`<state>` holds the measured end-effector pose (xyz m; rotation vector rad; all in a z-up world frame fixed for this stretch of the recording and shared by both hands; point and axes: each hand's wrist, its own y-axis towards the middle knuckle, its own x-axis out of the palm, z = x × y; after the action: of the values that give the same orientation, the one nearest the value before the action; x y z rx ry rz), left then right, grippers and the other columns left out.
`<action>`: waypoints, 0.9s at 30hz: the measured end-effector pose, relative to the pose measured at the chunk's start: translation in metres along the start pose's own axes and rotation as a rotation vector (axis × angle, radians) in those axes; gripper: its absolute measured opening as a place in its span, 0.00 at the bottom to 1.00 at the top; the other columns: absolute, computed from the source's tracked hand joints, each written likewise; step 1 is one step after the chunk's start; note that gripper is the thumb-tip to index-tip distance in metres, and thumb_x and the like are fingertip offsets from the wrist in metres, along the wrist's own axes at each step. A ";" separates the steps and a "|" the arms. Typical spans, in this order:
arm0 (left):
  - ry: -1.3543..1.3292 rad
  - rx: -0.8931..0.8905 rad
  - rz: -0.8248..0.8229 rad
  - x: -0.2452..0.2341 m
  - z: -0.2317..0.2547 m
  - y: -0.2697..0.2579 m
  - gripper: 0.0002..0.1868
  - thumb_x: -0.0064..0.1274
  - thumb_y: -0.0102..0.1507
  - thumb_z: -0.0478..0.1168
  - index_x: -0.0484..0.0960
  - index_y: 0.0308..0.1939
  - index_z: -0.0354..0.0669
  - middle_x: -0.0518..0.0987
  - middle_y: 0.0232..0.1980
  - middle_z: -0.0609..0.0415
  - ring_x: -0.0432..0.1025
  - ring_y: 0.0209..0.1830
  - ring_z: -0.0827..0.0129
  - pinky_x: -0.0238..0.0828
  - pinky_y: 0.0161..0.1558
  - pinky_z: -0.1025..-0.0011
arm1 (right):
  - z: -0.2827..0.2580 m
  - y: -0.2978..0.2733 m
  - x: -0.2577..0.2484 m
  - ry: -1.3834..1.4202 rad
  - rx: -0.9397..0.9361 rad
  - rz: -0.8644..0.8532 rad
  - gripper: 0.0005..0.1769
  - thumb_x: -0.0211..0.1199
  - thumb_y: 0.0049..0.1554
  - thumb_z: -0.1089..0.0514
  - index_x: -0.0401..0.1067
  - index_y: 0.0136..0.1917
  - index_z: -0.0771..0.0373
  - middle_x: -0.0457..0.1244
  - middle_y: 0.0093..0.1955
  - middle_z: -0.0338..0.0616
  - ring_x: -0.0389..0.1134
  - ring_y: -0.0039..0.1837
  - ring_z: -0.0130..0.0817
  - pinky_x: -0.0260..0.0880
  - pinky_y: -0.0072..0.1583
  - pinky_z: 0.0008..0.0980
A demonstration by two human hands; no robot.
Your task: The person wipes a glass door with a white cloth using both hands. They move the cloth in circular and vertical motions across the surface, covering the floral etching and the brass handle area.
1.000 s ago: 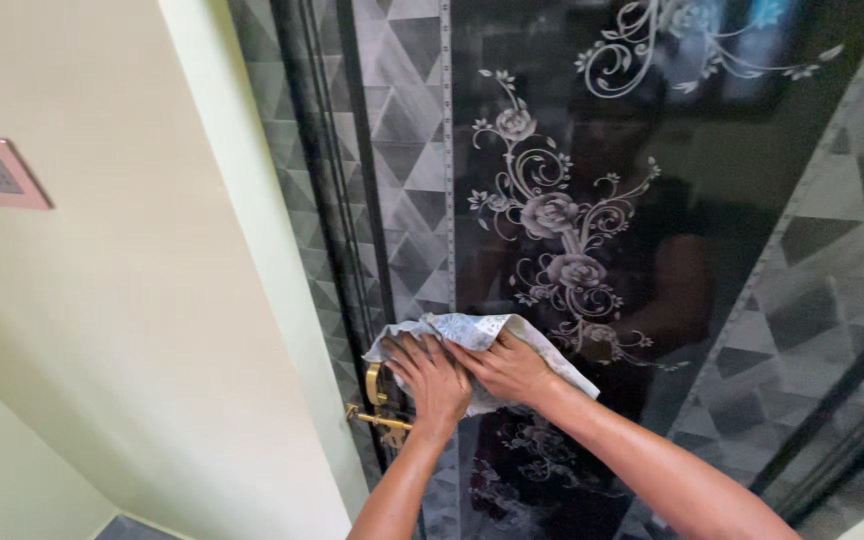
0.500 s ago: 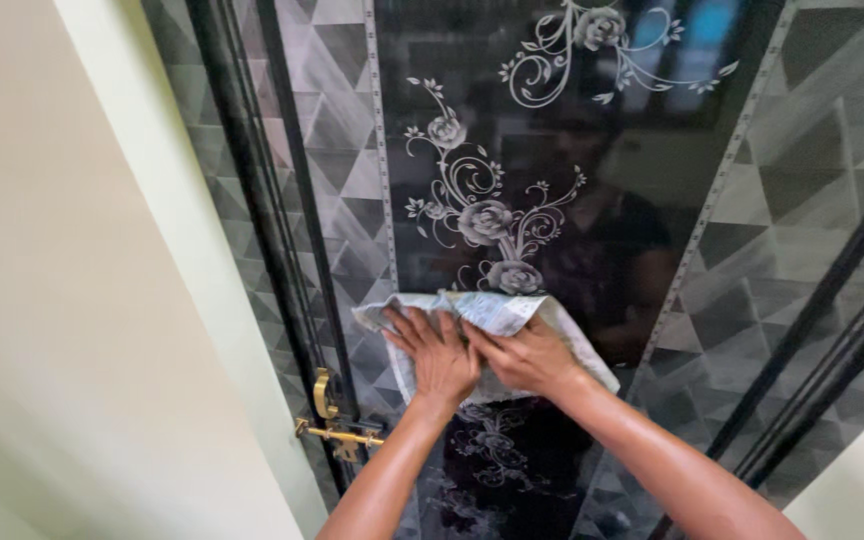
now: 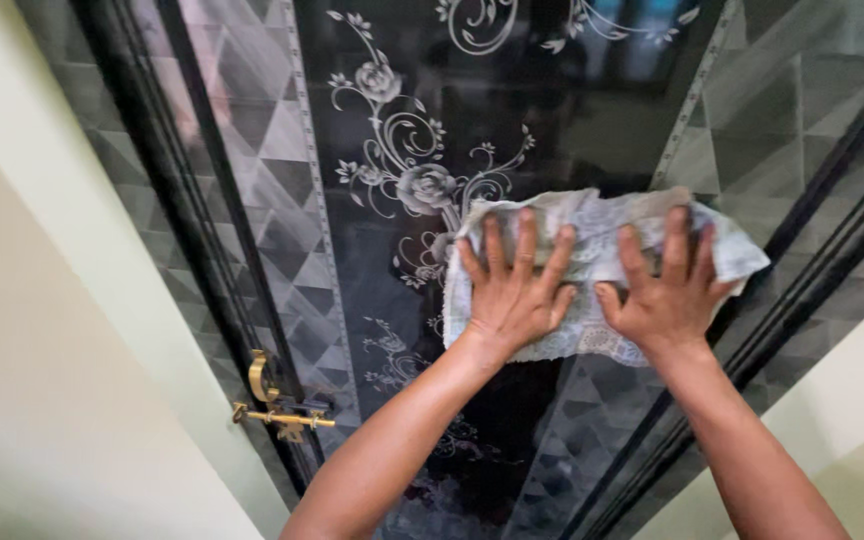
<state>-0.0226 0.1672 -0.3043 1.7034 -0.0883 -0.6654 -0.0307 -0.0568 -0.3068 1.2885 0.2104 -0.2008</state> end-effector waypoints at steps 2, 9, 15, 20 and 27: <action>0.008 0.062 0.031 0.005 0.015 0.003 0.46 0.57 0.63 0.63 0.54 0.82 0.66 0.44 0.84 0.39 0.41 0.81 0.26 0.33 0.69 0.16 | 0.022 -0.015 -0.001 0.055 0.025 -0.011 0.42 0.52 0.65 0.28 0.56 0.86 0.41 0.41 0.89 0.58 0.36 0.86 0.75 0.29 0.77 0.77; 0.039 0.249 0.149 0.021 0.048 -0.008 0.43 0.60 0.65 0.60 0.63 0.82 0.63 0.52 0.84 0.41 0.51 0.82 0.36 0.29 0.75 0.31 | 0.050 -0.065 0.005 -0.017 0.091 0.006 0.40 0.45 0.68 0.28 0.55 0.85 0.47 0.44 0.86 0.63 0.37 0.84 0.73 0.29 0.74 0.79; 0.025 0.284 0.127 0.026 0.058 -0.038 0.38 0.58 0.65 0.59 0.68 0.79 0.64 0.61 0.82 0.50 0.59 0.80 0.54 0.27 0.78 0.42 | 0.036 -0.124 0.023 0.014 0.168 0.025 0.38 0.49 0.67 0.33 0.57 0.83 0.51 0.47 0.84 0.63 0.43 0.83 0.76 0.41 0.75 0.74; 0.045 0.304 0.134 0.030 0.056 -0.071 0.32 0.57 0.66 0.57 0.73 0.75 0.64 0.67 0.78 0.54 0.60 0.79 0.64 0.24 0.80 0.45 | 0.001 -0.178 0.047 0.007 0.265 0.021 0.38 0.52 0.62 0.37 0.59 0.80 0.55 0.47 0.84 0.63 0.46 0.81 0.80 0.45 0.75 0.75; 0.009 0.242 0.035 0.048 0.050 -0.120 0.32 0.57 0.63 0.55 0.75 0.73 0.68 0.70 0.75 0.59 0.63 0.76 0.68 0.24 0.81 0.46 | -0.056 -0.224 0.061 0.205 0.409 -0.062 0.41 0.58 0.58 0.45 0.53 0.80 0.58 0.41 0.84 0.70 0.42 0.83 0.80 0.41 0.72 0.80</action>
<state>-0.0415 0.1345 -0.4373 1.9320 -0.1986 -0.6404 -0.0336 -0.0646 -0.5456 1.7126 0.3996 -0.1688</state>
